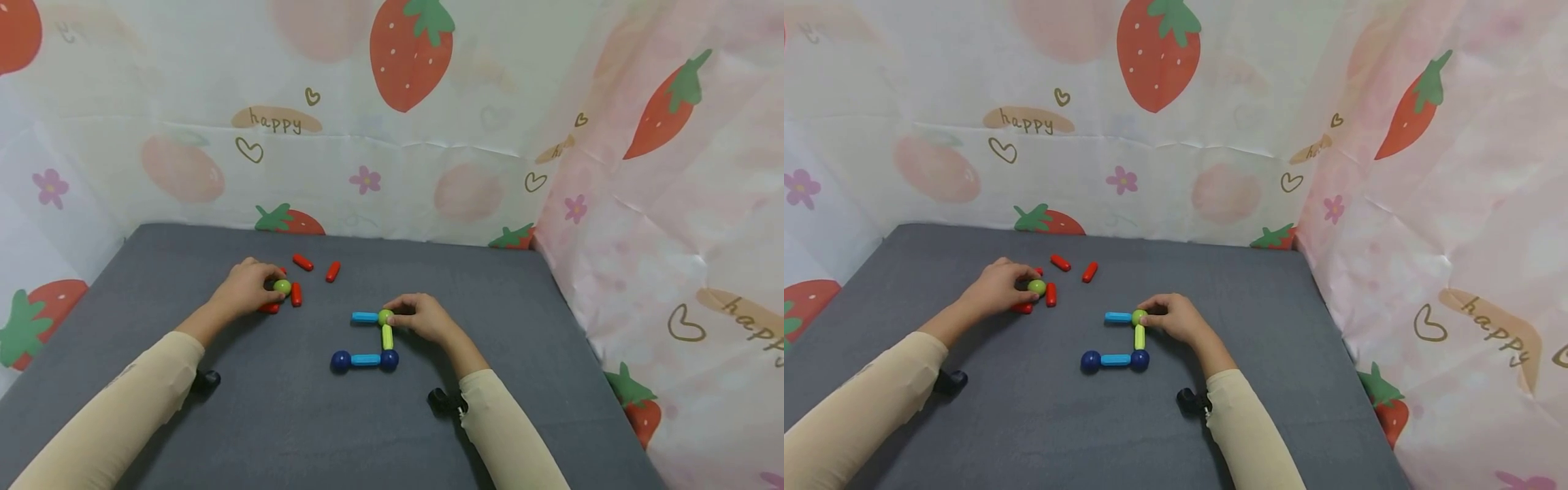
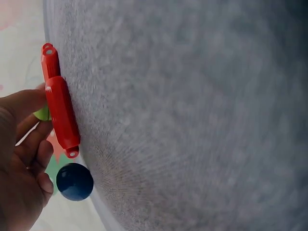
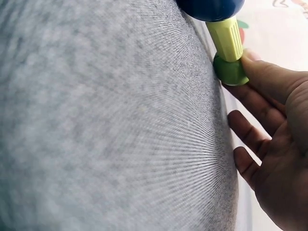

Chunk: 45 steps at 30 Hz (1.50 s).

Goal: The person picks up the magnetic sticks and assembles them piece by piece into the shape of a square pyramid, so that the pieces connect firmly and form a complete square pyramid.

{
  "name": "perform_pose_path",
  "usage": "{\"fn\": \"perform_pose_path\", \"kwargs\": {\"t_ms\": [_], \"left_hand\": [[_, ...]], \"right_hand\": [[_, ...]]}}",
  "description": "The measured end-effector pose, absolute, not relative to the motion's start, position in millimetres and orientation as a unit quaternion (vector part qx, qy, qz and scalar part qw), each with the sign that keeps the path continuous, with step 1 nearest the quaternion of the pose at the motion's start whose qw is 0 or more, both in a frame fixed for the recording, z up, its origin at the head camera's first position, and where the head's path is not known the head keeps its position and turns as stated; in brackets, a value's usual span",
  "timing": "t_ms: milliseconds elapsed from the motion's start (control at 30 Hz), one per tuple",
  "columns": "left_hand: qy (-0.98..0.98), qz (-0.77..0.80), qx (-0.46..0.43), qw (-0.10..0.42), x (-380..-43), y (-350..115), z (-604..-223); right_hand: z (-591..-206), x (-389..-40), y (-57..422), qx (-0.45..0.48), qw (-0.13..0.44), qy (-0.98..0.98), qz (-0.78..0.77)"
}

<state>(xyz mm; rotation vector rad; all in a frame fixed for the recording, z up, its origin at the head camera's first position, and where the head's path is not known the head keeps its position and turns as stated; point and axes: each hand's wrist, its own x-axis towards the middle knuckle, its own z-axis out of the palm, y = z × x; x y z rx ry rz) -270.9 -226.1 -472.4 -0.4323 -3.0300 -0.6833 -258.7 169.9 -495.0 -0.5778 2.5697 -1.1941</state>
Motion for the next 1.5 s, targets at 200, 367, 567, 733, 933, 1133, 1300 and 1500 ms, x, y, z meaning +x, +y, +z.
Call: {"fn": "perform_pose_path", "kwargs": {"t_ms": [200,367,567,733,933,1133,1300,1500], "left_hand": [[-0.967,-0.223,-0.121,0.005,-267,-225,-471],[-0.964,-0.239,-0.114,0.015,-263,-221,-463],[-0.959,-0.258,-0.116,0.031,-258,-214,-454],[-0.952,-0.273,-0.135,0.036,-255,-204,-451],[-0.948,-0.28,-0.152,0.029,-249,-190,-451],[-0.944,-0.288,-0.158,0.028,-243,-173,-455],[-0.94,-0.297,-0.168,0.014,-241,-158,-461],[-0.939,-0.298,-0.171,-0.014,-240,-143,-467]], "right_hand": [[-493,-256,167,-0.194,0.129,0.88,-0.414],[-493,-257,166,-0.194,0.129,0.881,-0.412],[-492,-259,166,-0.198,0.128,0.881,-0.411],[-492,-260,167,-0.194,0.127,0.882,-0.41],[-493,-261,168,-0.194,0.127,0.883,-0.409],[-492,-259,169,-0.193,0.133,0.88,-0.413],[-493,-259,170,-0.193,0.135,0.88,-0.412],[-493,-259,170,-0.195,0.133,0.879,-0.415]]}}
